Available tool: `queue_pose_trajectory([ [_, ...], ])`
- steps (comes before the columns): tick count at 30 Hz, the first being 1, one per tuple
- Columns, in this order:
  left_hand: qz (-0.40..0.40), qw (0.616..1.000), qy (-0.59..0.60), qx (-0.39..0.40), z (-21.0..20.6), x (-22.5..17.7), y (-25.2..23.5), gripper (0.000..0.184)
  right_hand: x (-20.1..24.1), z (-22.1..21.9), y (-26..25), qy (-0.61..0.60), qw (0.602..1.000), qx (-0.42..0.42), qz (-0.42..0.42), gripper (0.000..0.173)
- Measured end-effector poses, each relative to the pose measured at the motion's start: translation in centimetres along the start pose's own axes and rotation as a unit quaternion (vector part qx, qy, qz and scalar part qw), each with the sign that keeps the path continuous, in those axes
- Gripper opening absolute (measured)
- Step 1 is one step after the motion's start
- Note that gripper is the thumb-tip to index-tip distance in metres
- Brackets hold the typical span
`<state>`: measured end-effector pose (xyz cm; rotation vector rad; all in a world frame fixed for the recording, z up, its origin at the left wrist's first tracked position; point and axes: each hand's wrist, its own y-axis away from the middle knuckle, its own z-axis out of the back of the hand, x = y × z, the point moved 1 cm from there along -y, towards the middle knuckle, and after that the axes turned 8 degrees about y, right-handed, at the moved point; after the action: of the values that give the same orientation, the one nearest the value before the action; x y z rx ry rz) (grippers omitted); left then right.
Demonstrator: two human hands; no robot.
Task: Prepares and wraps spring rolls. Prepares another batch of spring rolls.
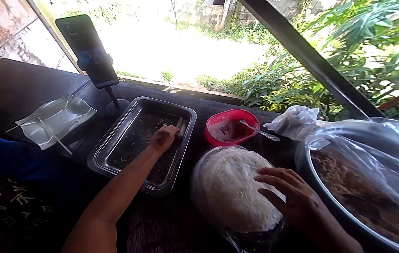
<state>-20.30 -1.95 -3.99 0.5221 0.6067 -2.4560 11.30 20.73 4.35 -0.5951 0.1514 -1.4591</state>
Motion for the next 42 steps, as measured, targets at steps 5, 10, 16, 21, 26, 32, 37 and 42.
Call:
queue_pose_trajectory([
  [5,0.082,0.99,0.044,0.102,1.9,-0.4,-0.6,0.035,0.1,0.6,0.3,0.011,1.0,0.0,0.003,0.026],
  [10,0.171,0.965,0.108,0.169,3.7,-1.1,-1.0,0.051,0.1,1.1,0.5,0.017,1.0,-0.002,0.0,0.026],
  [16,0.179,0.974,0.065,0.127,2.8,-1.8,-1.0,0.033,0.6,1.5,0.6,0.032,0.999,0.0,-0.006,0.026],
  [21,0.178,0.974,0.064,0.128,2.6,-1.3,-1.1,0.035,0.7,2.5,1.0,0.047,0.999,0.008,-0.015,0.026],
  [26,0.178,0.975,0.095,0.091,2.9,-1.7,-1.1,0.042,0.8,3.4,1.6,0.052,0.998,-0.005,-0.03,0.027],
  [32,0.118,0.978,0.074,0.156,1.3,-2.1,-0.9,0.047,1.6,2.4,2.9,0.024,0.999,0.016,-0.047,0.026],
  [37,0.036,0.996,0.069,0.047,2.9,-3.9,-0.9,0.041,1.4,1.6,4.1,0.014,0.999,0.021,-0.047,0.022],
  [42,-0.19,0.969,0.158,-0.009,4.0,-11.4,2.8,0.026,3.0,-0.8,5.3,0.007,0.998,0.049,0.035,0.029],
])
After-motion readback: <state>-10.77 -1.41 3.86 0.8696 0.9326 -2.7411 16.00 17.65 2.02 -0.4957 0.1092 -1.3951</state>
